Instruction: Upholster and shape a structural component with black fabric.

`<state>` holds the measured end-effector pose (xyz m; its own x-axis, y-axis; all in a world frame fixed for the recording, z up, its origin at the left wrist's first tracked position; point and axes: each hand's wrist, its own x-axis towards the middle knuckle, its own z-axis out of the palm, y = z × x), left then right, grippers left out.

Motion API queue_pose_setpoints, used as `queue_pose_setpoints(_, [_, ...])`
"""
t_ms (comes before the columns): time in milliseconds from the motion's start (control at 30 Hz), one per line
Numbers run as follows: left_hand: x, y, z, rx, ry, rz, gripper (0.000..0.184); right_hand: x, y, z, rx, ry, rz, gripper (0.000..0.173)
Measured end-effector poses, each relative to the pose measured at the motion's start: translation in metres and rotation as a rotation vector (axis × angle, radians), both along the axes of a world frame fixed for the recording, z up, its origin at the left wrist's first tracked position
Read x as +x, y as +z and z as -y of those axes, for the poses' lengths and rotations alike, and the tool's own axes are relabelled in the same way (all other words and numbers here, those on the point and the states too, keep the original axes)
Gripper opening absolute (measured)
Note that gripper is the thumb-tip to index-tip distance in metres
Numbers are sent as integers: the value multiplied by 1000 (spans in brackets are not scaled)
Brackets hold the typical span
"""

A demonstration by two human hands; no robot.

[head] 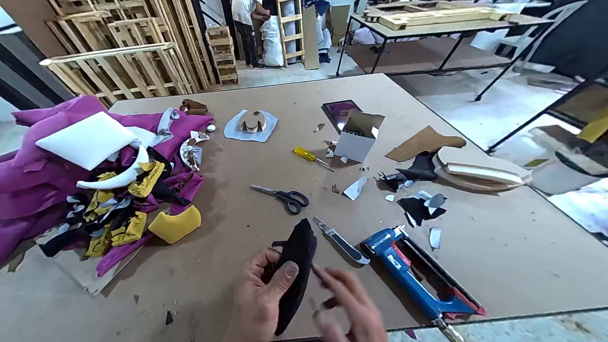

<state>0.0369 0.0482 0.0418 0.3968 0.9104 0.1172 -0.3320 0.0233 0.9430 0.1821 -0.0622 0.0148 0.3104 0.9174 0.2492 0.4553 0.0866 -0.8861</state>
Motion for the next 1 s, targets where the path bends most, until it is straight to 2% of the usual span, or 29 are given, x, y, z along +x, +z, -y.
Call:
queue_pose_setpoints(67, [-14, -7, 0, -73, -113, 63, 18, 20, 4, -11, 58, -58, 7, 64])
queue_pose_setpoints(133, [-19, -14, 15, -167, -181, 122, 19, 22, 0, -24, 94, 7, -131, 62])
queue_pose_setpoints(200, [-18, -18, 32, -252, -204, 156, 15, 6, -2, -29, 120, -5, -246, 42])
queue_pose_setpoints(267, [-19, -20, 36, -226, -219, 150, 16, -8, -8, -31, 75, -51, -327, 32])
queue_pose_setpoints(367, [-21, -23, 33, -75, -267, 51, 31, -8, -18, -31, -2, -77, -329, 34])
queue_pose_setpoints(467, [-19, -22, 31, 39, -267, -6, 31, -8, -20, -33, 48, -20, -405, 35])
queue_pose_setpoints(567, [-18, -22, 45, -44, -270, 99, 29, -9, -22, -31, 131, 36, -560, 36])
queue_pose_setpoints(667, [-15, -29, 56, -132, -224, 98, 28, -12, -32, -33, 160, 12, -626, 36])
queue_pose_setpoints(767, [-8, -30, 42, -85, -160, -21, 32, -19, -43, -61, 234, 10, -789, 36])
queue_pose_setpoints(833, [1, -32, 17, 96, -55, -175, 35, -27, -50, -97, 295, -44, -966, 35])
queue_pose_setpoints(900, [15, -54, -9, 275, 64, -356, 40, -31, -65, -131, 330, -68, -1073, 36])
queue_pose_setpoints(1000, [25, -101, -30, 384, 98, -553, 47, -26, -98, -142, 148, -127, -1271, 58])
